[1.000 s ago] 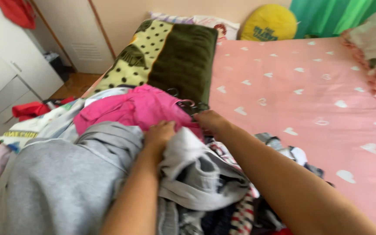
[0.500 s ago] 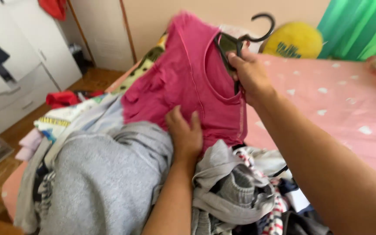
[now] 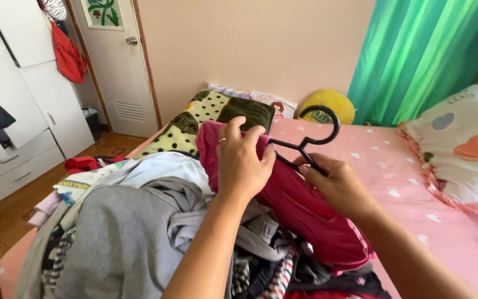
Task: The person removes clothes from hangers one by one and places the empty hangers on the bed. The task continues with various garments including shirts, pants, and patterned tops.
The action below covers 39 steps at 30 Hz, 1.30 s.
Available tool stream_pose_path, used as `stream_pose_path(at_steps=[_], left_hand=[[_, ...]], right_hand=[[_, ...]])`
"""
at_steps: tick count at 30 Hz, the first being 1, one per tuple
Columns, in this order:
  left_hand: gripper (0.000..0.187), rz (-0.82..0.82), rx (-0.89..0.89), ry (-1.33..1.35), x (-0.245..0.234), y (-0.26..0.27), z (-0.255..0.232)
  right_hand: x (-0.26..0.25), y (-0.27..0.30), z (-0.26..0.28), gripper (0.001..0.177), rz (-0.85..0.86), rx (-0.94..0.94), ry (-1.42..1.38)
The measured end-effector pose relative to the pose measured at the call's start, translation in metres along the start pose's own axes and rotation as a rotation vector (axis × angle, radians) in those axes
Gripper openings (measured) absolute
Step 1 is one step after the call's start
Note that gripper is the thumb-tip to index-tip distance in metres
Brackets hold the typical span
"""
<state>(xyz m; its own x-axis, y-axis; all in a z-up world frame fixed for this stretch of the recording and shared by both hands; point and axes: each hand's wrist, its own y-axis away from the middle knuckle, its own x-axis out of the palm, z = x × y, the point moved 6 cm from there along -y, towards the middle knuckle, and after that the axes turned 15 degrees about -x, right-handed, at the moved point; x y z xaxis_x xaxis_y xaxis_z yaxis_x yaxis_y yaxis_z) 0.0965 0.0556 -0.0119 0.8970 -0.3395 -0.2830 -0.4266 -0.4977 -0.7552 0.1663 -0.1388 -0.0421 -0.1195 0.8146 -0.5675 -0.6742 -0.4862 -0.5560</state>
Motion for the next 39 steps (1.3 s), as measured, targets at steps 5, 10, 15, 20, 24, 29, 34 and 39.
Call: stream_pose_path(at_steps=[5, 10, 15, 20, 24, 29, 34, 39], left_hand=[[0.034, 0.291, 0.082, -0.147, 0.032, 0.041, 0.004], [0.014, 0.196, 0.312, -0.211, 0.063, 0.066, -0.008], [0.01, 0.108, 0.426, -0.257, 0.036, 0.041, -0.013], [0.021, 0.284, -0.189, -0.311, 0.0, -0.013, 0.039], [0.014, 0.253, -0.324, -0.364, 0.003, -0.031, 0.096], [0.023, 0.417, -0.625, -0.28, 0.005, -0.029, 0.137], [0.036, 0.613, -0.983, 0.316, 0.004, -0.004, 0.106], [0.038, 0.839, -1.287, 0.773, 0.03, 0.031, 0.148]], right_hand=[[-0.01, 0.035, -0.043, 0.026, 0.04, 0.063, -0.063], [0.009, 0.045, -0.015, 0.036, 0.139, -0.003, -0.243], [0.007, 0.048, -0.033, 0.031, 0.078, -0.07, -0.025], [-0.022, 0.067, 0.016, 0.027, 0.037, -0.311, 0.257], [-0.025, 0.09, 0.029, 0.01, 0.147, -0.069, 0.274], [-0.023, 0.099, 0.036, 0.025, 0.176, -0.163, 0.358], [-0.04, 0.097, 0.021, 0.022, 0.127, -0.111, 0.298], [-0.052, 0.107, -0.031, 0.038, -0.099, 0.117, -0.143]])
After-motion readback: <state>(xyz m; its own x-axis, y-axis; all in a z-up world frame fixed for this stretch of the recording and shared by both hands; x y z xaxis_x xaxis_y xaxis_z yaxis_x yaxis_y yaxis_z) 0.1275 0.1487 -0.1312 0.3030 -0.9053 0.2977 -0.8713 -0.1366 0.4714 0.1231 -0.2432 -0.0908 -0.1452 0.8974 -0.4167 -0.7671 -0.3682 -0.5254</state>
